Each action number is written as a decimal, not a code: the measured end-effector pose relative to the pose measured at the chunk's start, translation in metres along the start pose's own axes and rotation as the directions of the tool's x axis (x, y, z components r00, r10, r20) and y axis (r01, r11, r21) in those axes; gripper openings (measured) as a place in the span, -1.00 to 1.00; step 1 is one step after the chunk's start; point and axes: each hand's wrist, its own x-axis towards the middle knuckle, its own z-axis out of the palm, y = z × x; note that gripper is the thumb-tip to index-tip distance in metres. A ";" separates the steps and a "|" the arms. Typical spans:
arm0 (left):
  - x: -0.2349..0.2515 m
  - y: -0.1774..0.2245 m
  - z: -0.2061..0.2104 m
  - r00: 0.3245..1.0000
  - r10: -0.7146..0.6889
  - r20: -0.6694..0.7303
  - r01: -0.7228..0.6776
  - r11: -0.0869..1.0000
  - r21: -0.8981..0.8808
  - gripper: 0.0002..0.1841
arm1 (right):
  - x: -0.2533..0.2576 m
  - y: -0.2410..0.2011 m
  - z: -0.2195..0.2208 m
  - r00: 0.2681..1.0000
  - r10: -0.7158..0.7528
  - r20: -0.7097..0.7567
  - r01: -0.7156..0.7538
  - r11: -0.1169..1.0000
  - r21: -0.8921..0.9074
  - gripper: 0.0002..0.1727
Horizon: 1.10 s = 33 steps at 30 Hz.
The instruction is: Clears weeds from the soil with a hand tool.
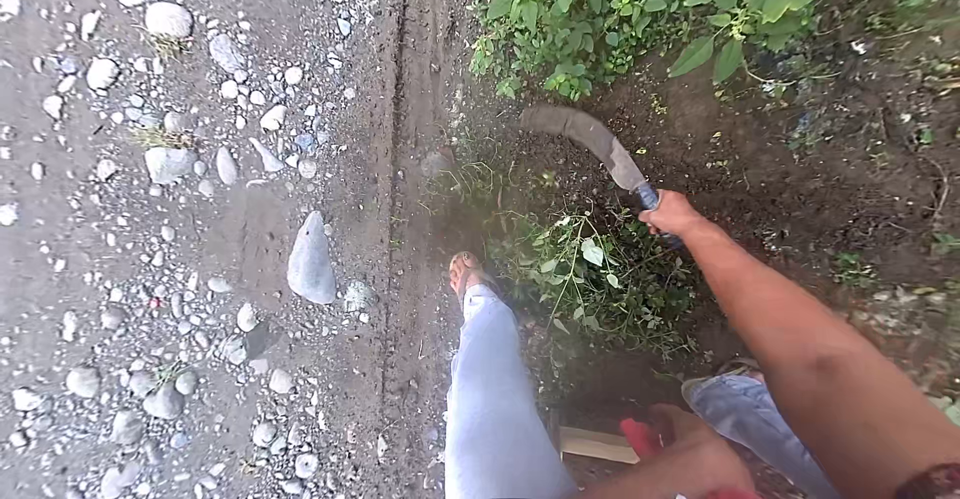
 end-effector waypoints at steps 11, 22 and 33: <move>-0.034 0.005 -0.008 0.999 0.025 0.044 -0.032 0.985 0.169 -0.53 | -0.014 0.071 -0.025 0.997 0.007 0.076 0.033 0.857 -0.514 -0.51; 0.029 0.001 0.013 0.999 -0.013 -0.046 0.016 0.998 0.053 -0.64 | -0.008 0.045 0.034 0.995 0.083 0.056 -0.056 0.925 -0.376 -0.45; -0.041 0.005 -0.009 0.999 -0.029 0.027 0.028 0.999 0.040 -0.51 | -0.015 0.029 0.038 0.992 0.069 -0.109 -0.071 0.997 -0.008 -0.47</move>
